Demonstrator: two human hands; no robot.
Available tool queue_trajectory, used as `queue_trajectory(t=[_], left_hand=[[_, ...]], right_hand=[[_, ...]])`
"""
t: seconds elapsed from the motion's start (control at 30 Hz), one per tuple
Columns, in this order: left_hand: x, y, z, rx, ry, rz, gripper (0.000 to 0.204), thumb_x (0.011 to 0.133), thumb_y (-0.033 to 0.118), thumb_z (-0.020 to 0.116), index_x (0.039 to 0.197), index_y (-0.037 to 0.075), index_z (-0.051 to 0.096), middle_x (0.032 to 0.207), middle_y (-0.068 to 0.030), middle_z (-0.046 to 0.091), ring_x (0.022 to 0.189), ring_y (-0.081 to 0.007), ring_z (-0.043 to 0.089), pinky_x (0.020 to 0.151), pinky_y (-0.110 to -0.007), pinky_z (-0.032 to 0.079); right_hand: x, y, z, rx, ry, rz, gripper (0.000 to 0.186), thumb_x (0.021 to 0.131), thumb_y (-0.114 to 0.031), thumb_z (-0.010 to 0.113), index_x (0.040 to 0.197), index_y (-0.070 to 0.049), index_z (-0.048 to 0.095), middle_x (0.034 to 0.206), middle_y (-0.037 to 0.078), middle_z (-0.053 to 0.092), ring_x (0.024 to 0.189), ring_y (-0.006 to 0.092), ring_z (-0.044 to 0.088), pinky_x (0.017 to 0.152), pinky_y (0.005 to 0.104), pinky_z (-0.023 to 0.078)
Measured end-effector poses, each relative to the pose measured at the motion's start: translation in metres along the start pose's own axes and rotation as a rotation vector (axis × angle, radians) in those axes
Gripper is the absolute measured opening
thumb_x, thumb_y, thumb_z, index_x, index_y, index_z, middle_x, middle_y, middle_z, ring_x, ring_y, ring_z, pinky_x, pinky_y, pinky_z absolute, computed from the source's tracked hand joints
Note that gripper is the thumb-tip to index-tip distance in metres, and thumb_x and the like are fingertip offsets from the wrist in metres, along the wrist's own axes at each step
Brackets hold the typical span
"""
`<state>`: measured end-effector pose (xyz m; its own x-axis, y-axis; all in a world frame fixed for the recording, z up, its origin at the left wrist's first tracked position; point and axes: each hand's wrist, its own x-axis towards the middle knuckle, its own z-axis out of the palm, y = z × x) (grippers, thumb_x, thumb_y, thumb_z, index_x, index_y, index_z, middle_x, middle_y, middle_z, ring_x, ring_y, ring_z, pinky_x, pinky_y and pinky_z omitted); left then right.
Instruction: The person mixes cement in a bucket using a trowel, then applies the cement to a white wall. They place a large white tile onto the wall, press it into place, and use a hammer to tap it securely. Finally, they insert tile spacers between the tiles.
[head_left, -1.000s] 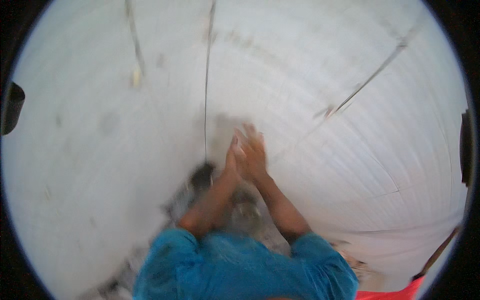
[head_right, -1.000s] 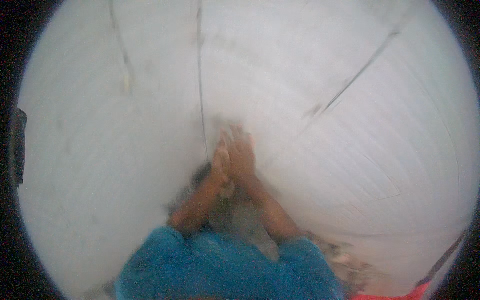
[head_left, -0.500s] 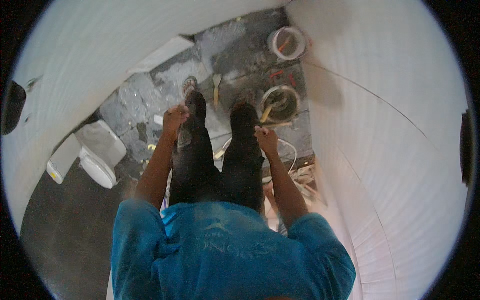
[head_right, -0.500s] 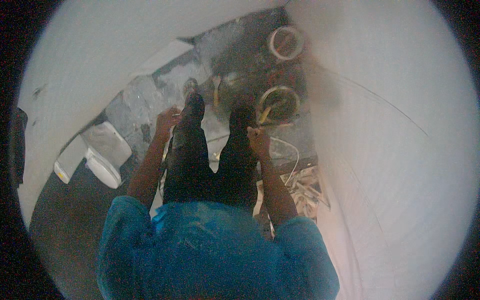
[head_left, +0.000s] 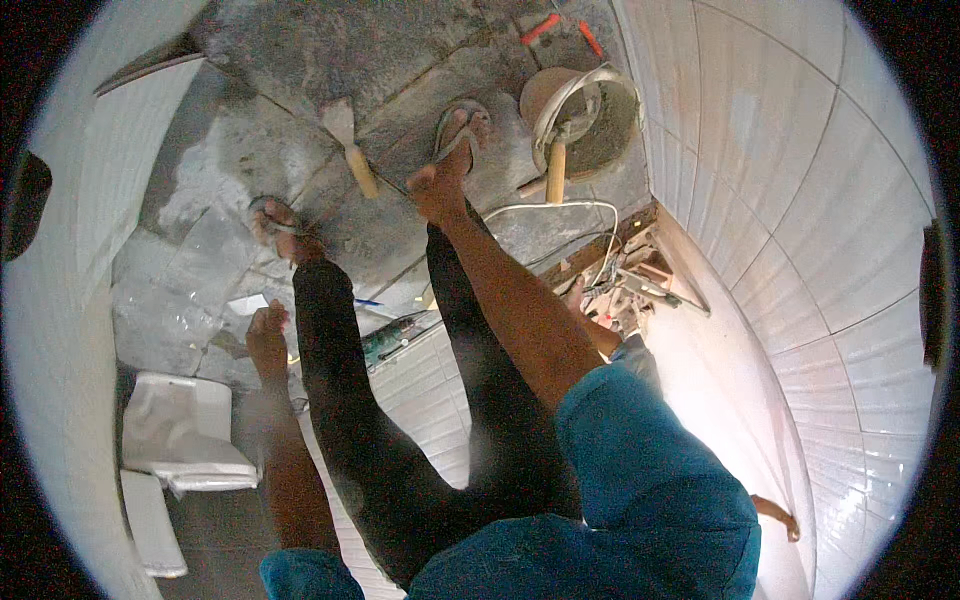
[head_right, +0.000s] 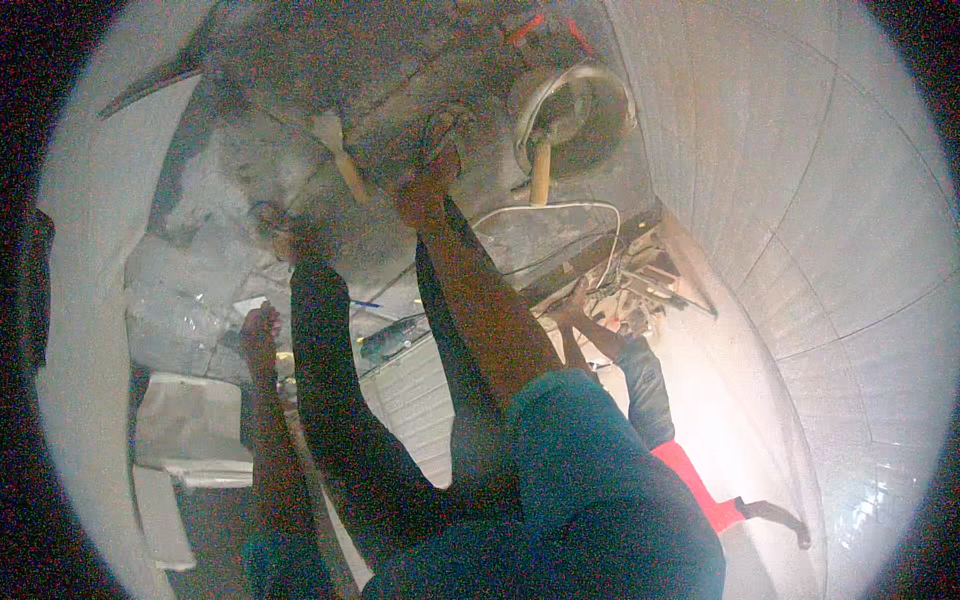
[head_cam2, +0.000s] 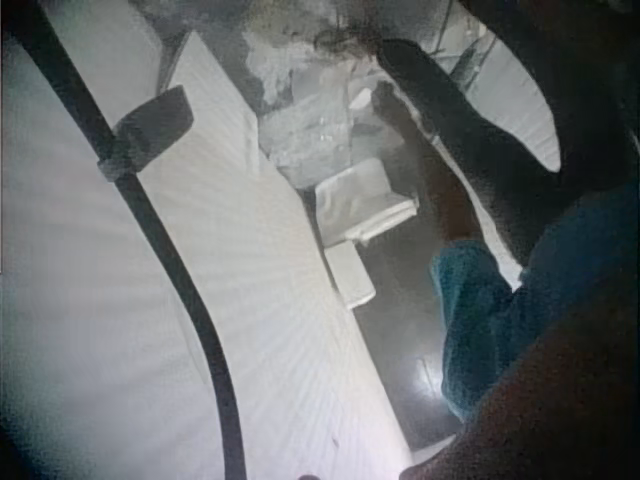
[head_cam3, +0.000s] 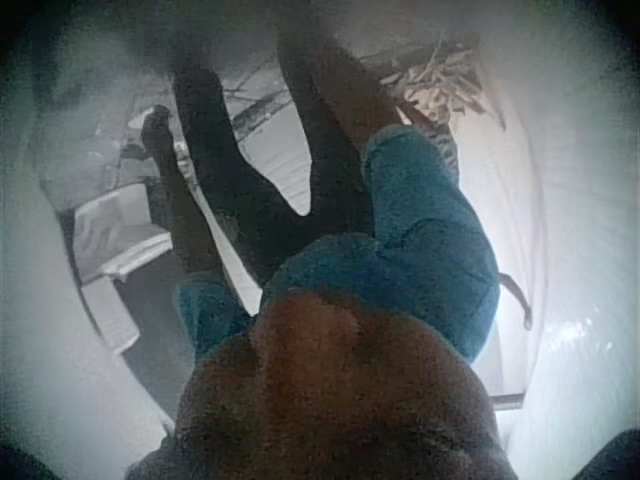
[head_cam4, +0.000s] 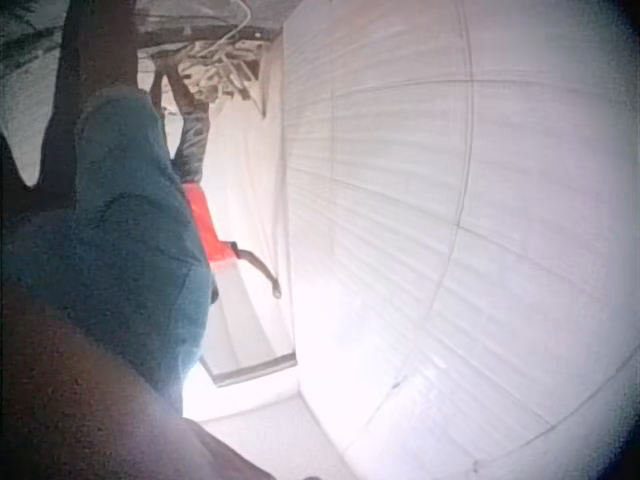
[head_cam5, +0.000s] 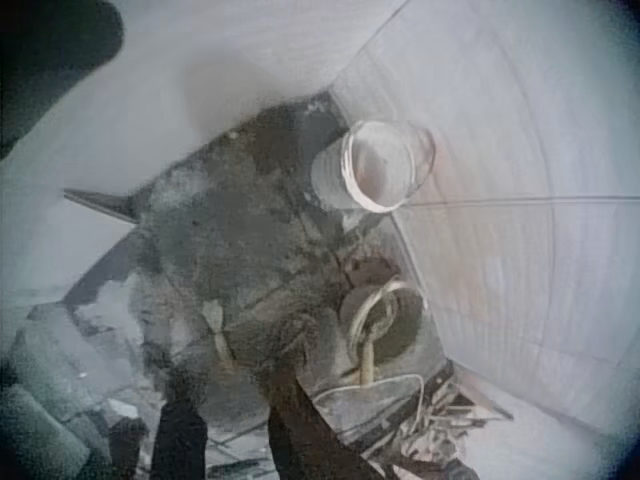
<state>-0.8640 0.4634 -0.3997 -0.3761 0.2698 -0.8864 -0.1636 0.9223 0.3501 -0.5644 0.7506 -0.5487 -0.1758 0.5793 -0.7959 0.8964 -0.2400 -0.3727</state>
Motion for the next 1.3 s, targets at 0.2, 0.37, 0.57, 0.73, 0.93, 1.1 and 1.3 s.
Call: queue_trajectory(t=[0.2, 0.37, 0.57, 0.73, 0.93, 1.1, 1.3], left_hand=[[0.042, 0.009, 0.015, -0.366, 0.024, -0.13, 0.021, 0.098, 0.023, 0.061, 0.107, 0.005, 0.068, 0.098, -0.0059, 0.067, 0.089, -0.0168, 0.063, 0.081, -0.032, 0.05], [0.098, 0.135, 0.1, 0.224, -0.097, 0.319, 0.033, 0.098, 0.023, 0.063, 0.122, 0.001, 0.061, 0.116, -0.0159, 0.065, 0.107, -0.029, 0.063, 0.096, -0.041, 0.048], [0.197, 0.268, 0.209, 0.277, -0.171, 0.965, 0.046, 0.1, 0.023, 0.061, 0.141, 0.008, 0.047, 0.121, -0.0193, 0.065, 0.11, -0.0308, 0.066, 0.092, -0.04, 0.053], [0.202, 0.318, 0.198, -0.017, -0.215, 0.618, 0.036, 0.105, 0.031, 0.051, 0.13, 0.006, 0.058, 0.101, -0.0156, 0.071, 0.091, -0.0242, 0.07, 0.078, -0.034, 0.054], [0.15, 0.415, 0.12, -0.366, 0.018, 0.536, 0.046, 0.106, 0.034, 0.049, 0.131, -0.004, 0.054, 0.081, -0.0026, 0.057, 0.068, -0.0103, 0.055, 0.066, -0.023, 0.047], [0.128, 0.492, 0.044, -0.454, 0.006, 0.692, 0.053, 0.104, 0.03, 0.052, 0.139, -0.008, 0.043, 0.081, 0.0001, 0.045, 0.061, -0.0069, 0.04, 0.053, -0.023, 0.038], [0.064, 0.516, -0.028, -0.628, -0.203, 0.989, 0.052, 0.103, 0.025, 0.051, 0.146, -0.004, 0.039, 0.105, -0.01, 0.058, 0.078, -0.0192, 0.055, 0.063, -0.024, 0.046]], right_hand=[[0.172, 0.04, -0.039, -0.392, 0.667, 0.188, 0.044, 0.092, -0.036, 0.064, 0.115, 0.001, 0.066, 0.097, 0.014, 0.071, 0.08, 0.0344, 0.07, 0.08, 0.0462, 0.054], [0.214, 0.044, -0.055, -0.457, 0.382, 0.255, 0.042, 0.091, -0.039, 0.064, 0.11, -0.002, 0.068, 0.096, 0.015, 0.07, 0.086, 0.0356, 0.068, 0.082, 0.0477, 0.053], [0.149, -0.006, -0.078, -0.297, 0.261, -0.07, 0.044, 0.089, -0.04, 0.066, 0.113, -0.003, 0.067, 0.103, 0.016, 0.067, 0.093, 0.0366, 0.065, 0.086, 0.0498, 0.05], [0.223, -0.007, -0.176, -0.593, 0.613, -0.109, 0.047, 0.087, -0.04, 0.068, 0.116, -0.004, 0.066, 0.108, 0.017, 0.065, 0.1, 0.0374, 0.061, 0.089, 0.0515, 0.048], [0.283, 0.011, -0.22, -0.841, 0.304, 0.151, 0.05, 0.085, -0.041, 0.07, 0.119, -0.005, 0.066, 0.115, 0.018, 0.062, 0.107, 0.0384, 0.057, 0.092, 0.0536, 0.046], [0.286, -0.006, -0.227, -0.844, 0.254, 0.167, 0.054, 0.083, -0.042, 0.071, 0.122, -0.006, 0.065, 0.12, 0.018, 0.059, 0.113, 0.0392, 0.054, 0.095, 0.0554, 0.043], [0.278, -0.031, -0.234, -0.756, 0.226, 0.169, 0.058, 0.08, -0.043, 0.073, 0.125, -0.007, 0.064, 0.127, 0.019, 0.056, 0.121, 0.0402, 0.05, 0.098, 0.0575, 0.041]])
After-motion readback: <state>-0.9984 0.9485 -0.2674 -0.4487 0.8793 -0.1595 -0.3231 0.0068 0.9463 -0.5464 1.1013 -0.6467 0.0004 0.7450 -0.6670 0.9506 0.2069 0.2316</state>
